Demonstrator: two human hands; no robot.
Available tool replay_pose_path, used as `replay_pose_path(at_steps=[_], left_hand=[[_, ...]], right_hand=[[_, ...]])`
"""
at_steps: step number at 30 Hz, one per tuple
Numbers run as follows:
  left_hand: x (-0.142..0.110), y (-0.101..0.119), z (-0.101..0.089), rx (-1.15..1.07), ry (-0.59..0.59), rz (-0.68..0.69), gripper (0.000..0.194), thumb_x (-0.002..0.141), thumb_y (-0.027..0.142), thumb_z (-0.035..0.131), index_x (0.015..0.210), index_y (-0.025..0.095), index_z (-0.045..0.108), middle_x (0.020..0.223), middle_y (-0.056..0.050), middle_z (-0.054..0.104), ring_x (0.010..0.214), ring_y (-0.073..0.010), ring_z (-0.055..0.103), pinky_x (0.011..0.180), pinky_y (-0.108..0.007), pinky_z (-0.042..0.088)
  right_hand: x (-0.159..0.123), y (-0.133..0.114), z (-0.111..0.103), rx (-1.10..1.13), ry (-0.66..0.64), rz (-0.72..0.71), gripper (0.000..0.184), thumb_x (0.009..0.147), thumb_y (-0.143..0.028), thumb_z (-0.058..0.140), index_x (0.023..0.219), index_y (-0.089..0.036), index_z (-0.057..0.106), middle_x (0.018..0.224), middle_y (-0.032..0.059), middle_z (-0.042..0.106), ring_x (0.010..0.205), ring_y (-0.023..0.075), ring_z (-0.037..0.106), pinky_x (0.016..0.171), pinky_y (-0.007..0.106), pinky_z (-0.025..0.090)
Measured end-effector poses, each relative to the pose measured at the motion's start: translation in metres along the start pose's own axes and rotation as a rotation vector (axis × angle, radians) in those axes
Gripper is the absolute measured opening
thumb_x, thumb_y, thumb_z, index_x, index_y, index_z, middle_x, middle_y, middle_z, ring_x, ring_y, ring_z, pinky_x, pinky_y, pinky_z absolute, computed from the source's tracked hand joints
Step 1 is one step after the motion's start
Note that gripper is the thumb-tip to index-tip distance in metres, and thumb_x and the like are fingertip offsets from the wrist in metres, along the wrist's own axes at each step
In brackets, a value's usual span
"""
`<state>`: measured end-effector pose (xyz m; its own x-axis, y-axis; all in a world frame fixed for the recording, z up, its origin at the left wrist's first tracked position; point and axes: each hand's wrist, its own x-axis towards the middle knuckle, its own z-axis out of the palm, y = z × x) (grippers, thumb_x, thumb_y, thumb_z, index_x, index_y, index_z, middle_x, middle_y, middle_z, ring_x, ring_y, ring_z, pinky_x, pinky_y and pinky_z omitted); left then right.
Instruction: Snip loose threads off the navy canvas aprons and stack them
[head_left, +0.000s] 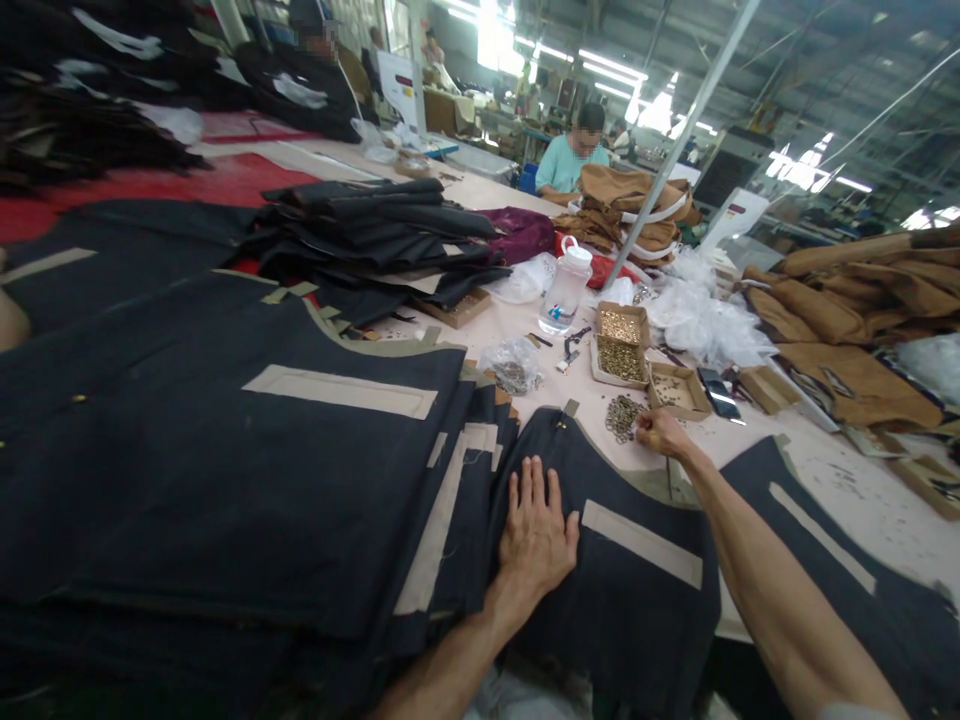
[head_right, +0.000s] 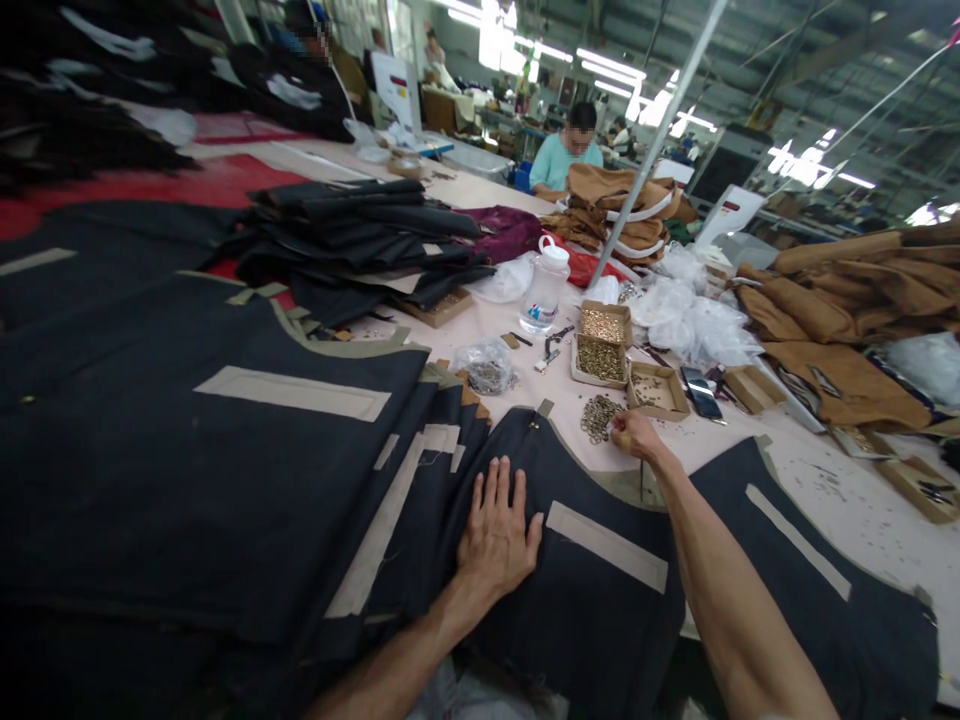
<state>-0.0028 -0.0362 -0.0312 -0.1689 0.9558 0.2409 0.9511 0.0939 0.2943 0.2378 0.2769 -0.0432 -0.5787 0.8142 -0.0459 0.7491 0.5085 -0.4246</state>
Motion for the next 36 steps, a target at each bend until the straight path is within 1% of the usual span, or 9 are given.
replay_pose_path(at_steps=[8, 12, 15, 18, 21, 24, 26, 31, 36], left_hand=[[-0.002, 0.001, 0.001, -0.012, 0.008, -0.005, 0.077, 0.101, 0.055, 0.043, 0.16, 0.006, 0.038, 0.172, -0.024, 0.019, 0.162, -0.0365, 0.013, 0.131, -0.057, 0.008], [-0.001, 0.002, 0.0, -0.008, 0.009, -0.002, 0.077, 0.1, 0.055, 0.045, 0.159, 0.006, 0.04, 0.171, -0.024, 0.02, 0.162, -0.0374, 0.014, 0.131, -0.057, 0.009], [0.001, 0.002, -0.002, -0.002, 0.01, -0.002, 0.077, 0.1, 0.055, 0.046, 0.159, 0.006, 0.041, 0.171, -0.024, 0.021, 0.161, -0.0376, 0.014, 0.131, -0.057, 0.008], [0.002, 0.003, -0.002, 0.0, 0.005, 0.008, 0.078, 0.099, 0.054, 0.047, 0.16, 0.006, 0.04, 0.172, -0.023, 0.021, 0.161, -0.0372, 0.014, 0.131, -0.056, 0.008], [0.004, 0.003, -0.002, -0.003, 0.0, 0.011, 0.077, 0.098, 0.053, 0.048, 0.159, 0.005, 0.04, 0.172, -0.023, 0.02, 0.161, -0.0371, 0.015, 0.131, -0.056, 0.007], [0.005, 0.004, -0.001, -0.006, 0.006, 0.004, 0.076, 0.098, 0.051, 0.048, 0.159, 0.005, 0.041, 0.172, -0.023, 0.021, 0.161, -0.0373, 0.015, 0.131, -0.057, 0.008], [0.006, 0.005, -0.002, -0.006, 0.013, 0.007, 0.075, 0.098, 0.05, 0.048, 0.158, 0.005, 0.042, 0.171, -0.023, 0.023, 0.161, -0.0374, 0.017, 0.131, -0.057, 0.009], [0.006, 0.006, -0.005, 0.004, 0.023, 0.025, 0.073, 0.098, 0.049, 0.047, 0.157, 0.005, 0.044, 0.17, -0.024, 0.026, 0.16, -0.0377, 0.02, 0.131, -0.057, 0.01], [0.005, 0.006, -0.005, 0.012, 0.026, 0.025, 0.073, 0.099, 0.05, 0.046, 0.156, 0.005, 0.044, 0.17, -0.023, 0.028, 0.16, -0.0366, 0.02, 0.131, -0.055, 0.011]], right_hand=[[-0.007, -0.01, -0.005, -0.045, -0.054, -0.022, 0.013, 0.07, -0.025, 0.054, 0.063, -0.021, 0.044, 0.06, -0.0019, 0.047, 0.058, 0.0129, 0.04, 0.056, 0.026, 0.025], [-0.011, -0.019, 0.0, -0.081, -0.01, 0.002, 0.011, 0.07, -0.024, 0.055, 0.065, -0.021, 0.046, 0.062, 0.0, 0.05, 0.061, 0.014, 0.042, 0.059, 0.028, 0.026], [-0.019, -0.018, -0.006, -0.111, 0.035, 0.048, 0.008, 0.07, -0.024, 0.058, 0.069, -0.02, 0.051, 0.068, 0.0029, 0.057, 0.065, 0.0156, 0.045, 0.062, 0.029, 0.028], [-0.047, -0.007, -0.021, -0.126, 0.036, 0.09, 0.007, 0.072, -0.025, 0.057, 0.071, -0.02, 0.054, 0.067, 0.003, 0.058, 0.063, 0.0155, 0.046, 0.061, 0.029, 0.028], [-0.09, 0.005, -0.034, -0.084, -0.044, 0.119, 0.01, 0.074, -0.028, 0.058, 0.073, -0.019, 0.055, 0.062, 0.0005, 0.056, 0.059, 0.0137, 0.044, 0.057, 0.028, 0.027], [-0.127, 0.006, -0.035, 0.039, -0.111, 0.18, 0.015, 0.075, -0.032, 0.062, 0.072, -0.018, 0.056, 0.058, -0.0012, 0.053, 0.056, 0.0125, 0.043, 0.054, 0.027, 0.025], [-0.141, -0.001, -0.03, 0.123, -0.099, 0.231, 0.016, 0.075, -0.033, 0.063, 0.073, -0.018, 0.058, 0.056, -0.0011, 0.053, 0.056, 0.013, 0.043, 0.053, 0.026, 0.026], [-0.143, -0.012, -0.02, 0.189, -0.012, 0.26, 0.018, 0.073, -0.035, 0.064, 0.08, -0.018, 0.064, 0.06, 0.0006, 0.059, 0.058, 0.015, 0.048, 0.054, 0.025, 0.03], [-0.136, 0.005, -0.016, 0.205, -0.004, 0.23, 0.021, 0.073, -0.037, 0.063, 0.078, -0.017, 0.065, 0.064, -0.0004, 0.06, 0.06, 0.0137, 0.048, 0.056, 0.025, 0.033]])
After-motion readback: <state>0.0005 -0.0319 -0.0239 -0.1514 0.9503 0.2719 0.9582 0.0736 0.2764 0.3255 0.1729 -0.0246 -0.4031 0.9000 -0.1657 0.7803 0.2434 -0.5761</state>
